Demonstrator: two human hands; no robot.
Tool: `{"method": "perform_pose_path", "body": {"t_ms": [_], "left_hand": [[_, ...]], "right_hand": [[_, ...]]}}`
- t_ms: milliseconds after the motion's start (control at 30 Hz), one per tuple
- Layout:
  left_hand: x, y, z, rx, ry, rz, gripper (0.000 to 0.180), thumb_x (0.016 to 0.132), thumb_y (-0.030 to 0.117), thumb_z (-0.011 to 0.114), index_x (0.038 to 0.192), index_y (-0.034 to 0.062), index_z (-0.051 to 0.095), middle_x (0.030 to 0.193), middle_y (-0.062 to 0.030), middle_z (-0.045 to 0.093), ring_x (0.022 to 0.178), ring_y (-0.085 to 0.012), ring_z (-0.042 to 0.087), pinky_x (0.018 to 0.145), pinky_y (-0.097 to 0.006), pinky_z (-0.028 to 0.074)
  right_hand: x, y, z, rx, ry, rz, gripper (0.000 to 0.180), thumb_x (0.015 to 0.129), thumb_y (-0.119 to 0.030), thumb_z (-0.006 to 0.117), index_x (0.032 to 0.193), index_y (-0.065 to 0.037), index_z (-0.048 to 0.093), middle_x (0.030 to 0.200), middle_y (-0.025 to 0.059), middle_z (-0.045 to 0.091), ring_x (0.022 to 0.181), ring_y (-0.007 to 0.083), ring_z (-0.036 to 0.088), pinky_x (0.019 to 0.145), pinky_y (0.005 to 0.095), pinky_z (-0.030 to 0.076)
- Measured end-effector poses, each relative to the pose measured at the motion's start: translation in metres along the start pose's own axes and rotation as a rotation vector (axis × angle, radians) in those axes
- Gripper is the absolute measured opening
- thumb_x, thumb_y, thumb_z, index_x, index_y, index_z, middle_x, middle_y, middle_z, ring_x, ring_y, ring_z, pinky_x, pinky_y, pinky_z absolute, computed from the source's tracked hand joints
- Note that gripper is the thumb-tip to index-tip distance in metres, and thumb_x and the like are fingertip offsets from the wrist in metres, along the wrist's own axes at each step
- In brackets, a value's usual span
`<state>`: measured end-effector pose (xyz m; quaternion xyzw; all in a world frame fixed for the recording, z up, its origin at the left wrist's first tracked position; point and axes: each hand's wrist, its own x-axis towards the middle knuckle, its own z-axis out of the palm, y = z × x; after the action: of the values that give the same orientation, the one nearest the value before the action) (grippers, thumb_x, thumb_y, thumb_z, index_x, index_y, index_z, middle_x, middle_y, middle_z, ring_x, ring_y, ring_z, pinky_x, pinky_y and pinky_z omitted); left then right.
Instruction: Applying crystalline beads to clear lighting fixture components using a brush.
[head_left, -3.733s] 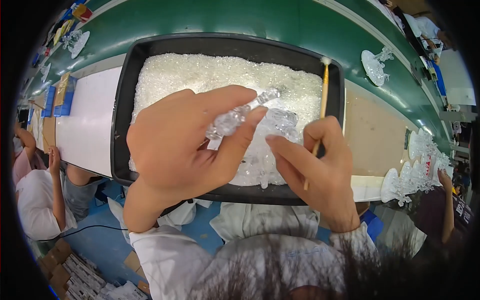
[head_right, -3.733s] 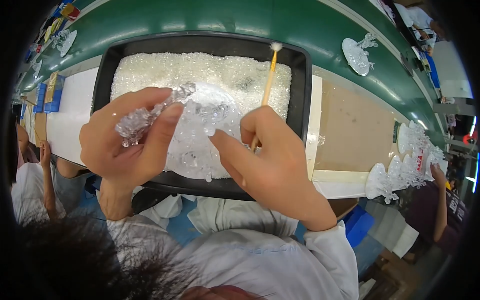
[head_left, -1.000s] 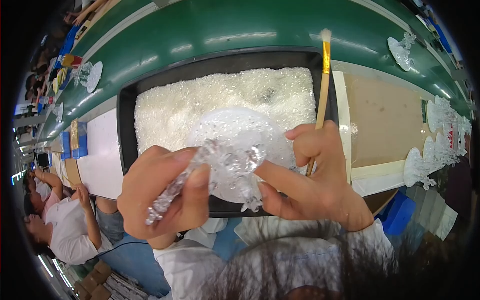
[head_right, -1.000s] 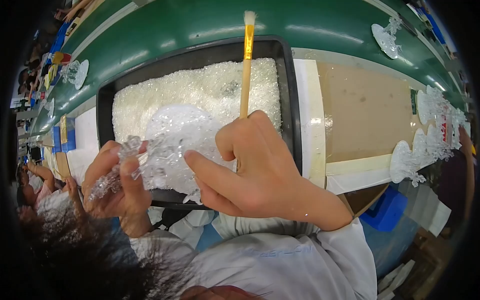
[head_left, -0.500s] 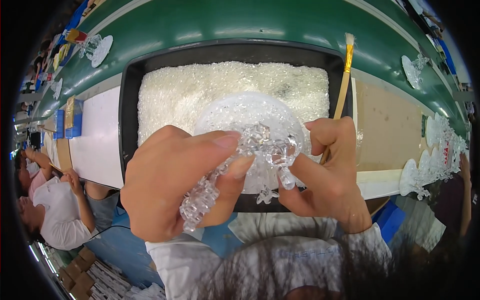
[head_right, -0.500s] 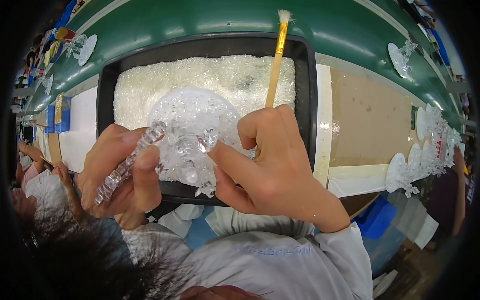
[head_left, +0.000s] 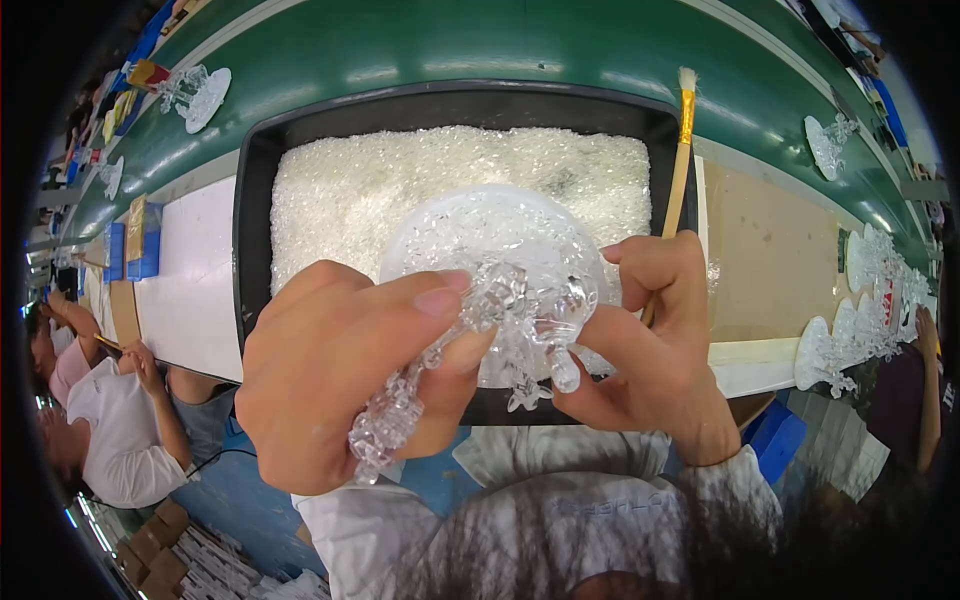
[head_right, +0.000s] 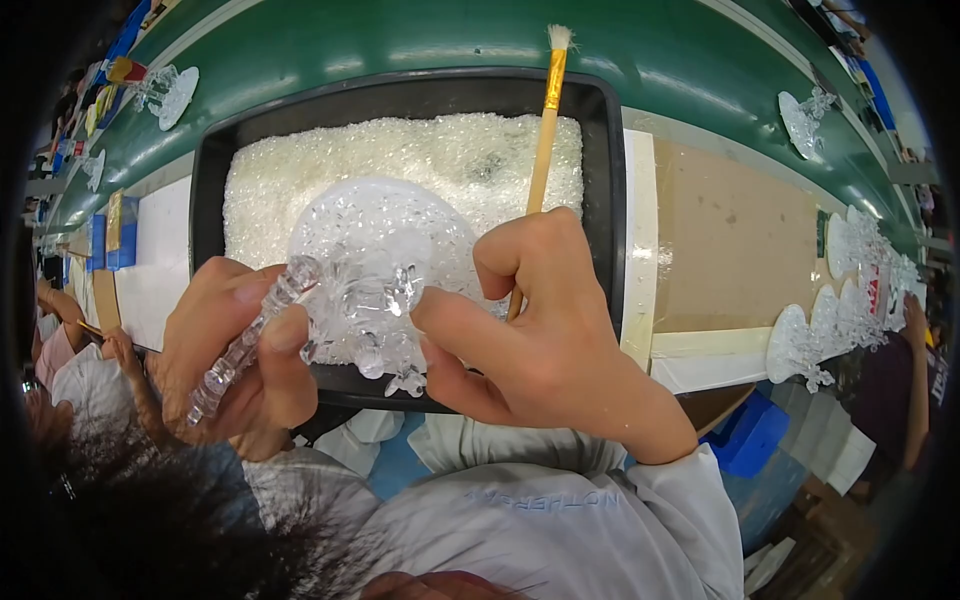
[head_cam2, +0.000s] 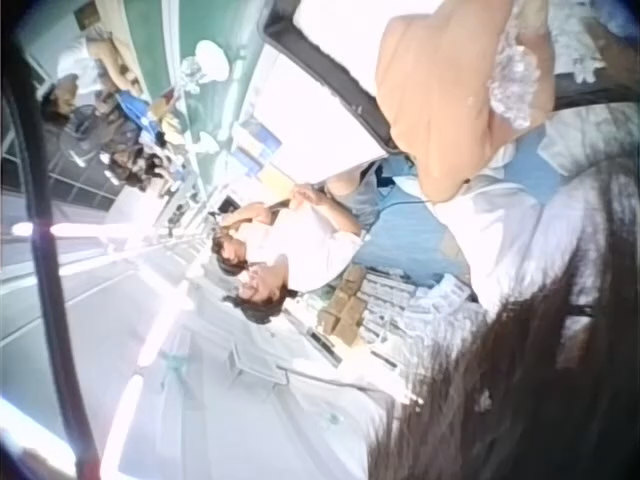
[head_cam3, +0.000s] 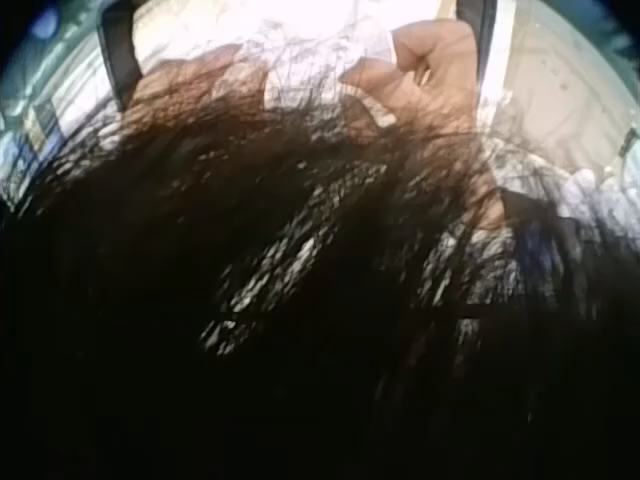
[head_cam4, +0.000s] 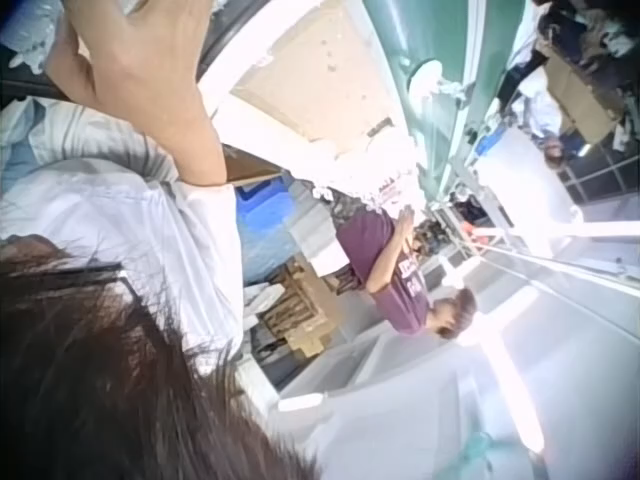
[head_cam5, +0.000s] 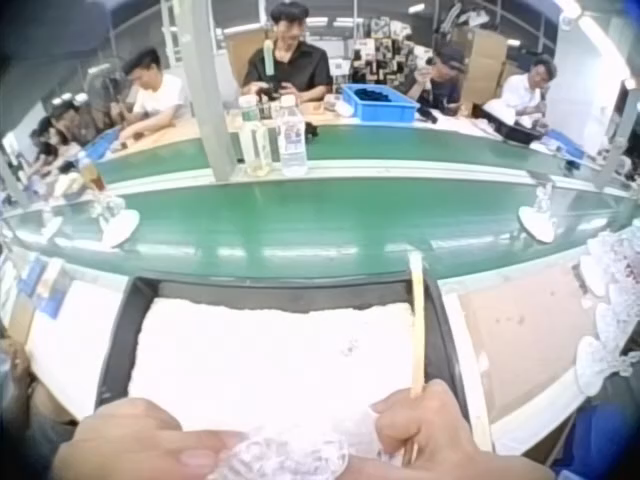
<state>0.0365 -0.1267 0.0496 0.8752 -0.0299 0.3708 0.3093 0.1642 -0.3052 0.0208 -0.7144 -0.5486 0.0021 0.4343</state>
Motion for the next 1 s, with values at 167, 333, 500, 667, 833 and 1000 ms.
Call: {"method": "perform_pose_path", "body": {"t_ms": [167,333,500,667,833,1000], "left_hand": [[0.002,0.001,0.002,0.041,0.003,0.006,0.027,0.083,-0.001,0.067,0.109,-0.0046,0.057,0.079,-0.0227,0.067,0.062,-0.0231,0.061,0.058,-0.031,0.049],[-0.007,-0.013,0.012,-0.111,0.276,0.063,0.034,0.067,-0.01,0.078,0.098,-0.0077,0.064,0.076,-0.0196,0.069,0.05,-0.0186,0.055,0.045,-0.027,0.041],[-0.01,-0.018,0.014,-0.149,0.313,-0.008,0.029,0.072,-0.008,0.077,0.097,-0.0114,0.062,0.075,-0.02,0.068,0.051,-0.0172,0.056,0.045,-0.025,0.041],[-0.013,-0.017,0.014,-0.125,0.371,-0.064,0.028,0.074,-0.005,0.077,0.096,-0.0126,0.062,0.075,-0.0212,0.067,0.054,-0.0165,0.059,0.049,-0.025,0.045],[-0.012,-0.012,0.021,-0.214,0.471,-0.213,0.028,0.074,-0.002,0.079,0.094,-0.0119,0.062,0.075,-0.0204,0.067,0.06,-0.0174,0.063,0.056,-0.025,0.051],[-0.011,-0.011,0.008,-0.074,0.335,-0.147,0.026,0.076,-0.002,0.076,0.095,-0.0122,0.062,0.072,-0.0194,0.067,0.056,-0.0159,0.06,0.051,-0.024,0.047]], "right_hand": [[0.001,0.003,-0.001,0.037,0.08,-0.054,0.025,0.062,-0.005,0.077,0.083,-0.011,0.065,0.083,0.0054,0.04,0.074,0.0219,0.042,0.061,0.033,0.033],[-0.005,0.007,-0.007,0.0,0.181,-0.12,0.029,0.067,-0.014,0.086,0.083,-0.011,0.062,0.084,0.0053,0.039,0.073,0.021,0.043,0.066,0.0355,0.042],[-0.009,0.014,-0.015,-0.094,0.287,-0.136,0.033,0.071,-0.024,0.086,0.082,-0.007,0.061,0.083,0.0052,0.04,0.074,0.0204,0.043,0.071,0.0384,0.051],[-0.004,0.015,-0.011,-0.088,0.342,-0.074,0.028,0.067,-0.017,0.089,0.084,-0.007,0.069,0.082,0.0038,0.047,0.068,0.0167,0.046,0.054,0.0263,0.035],[-0.008,0.013,-0.014,-0.054,0.282,0.012,0.016,0.078,-0.01,0.079,0.08,-0.002,0.066,0.078,0.0073,0.045,0.07,0.0212,0.046,0.066,0.0332,0.046],[-0.007,0.021,-0.014,0.012,0.329,-0.087,0.019,0.072,-0.011,0.084,0.082,-0.004,0.069,0.076,0.0046,0.047,0.065,0.0169,0.045,0.049,0.0257,0.032]]}}
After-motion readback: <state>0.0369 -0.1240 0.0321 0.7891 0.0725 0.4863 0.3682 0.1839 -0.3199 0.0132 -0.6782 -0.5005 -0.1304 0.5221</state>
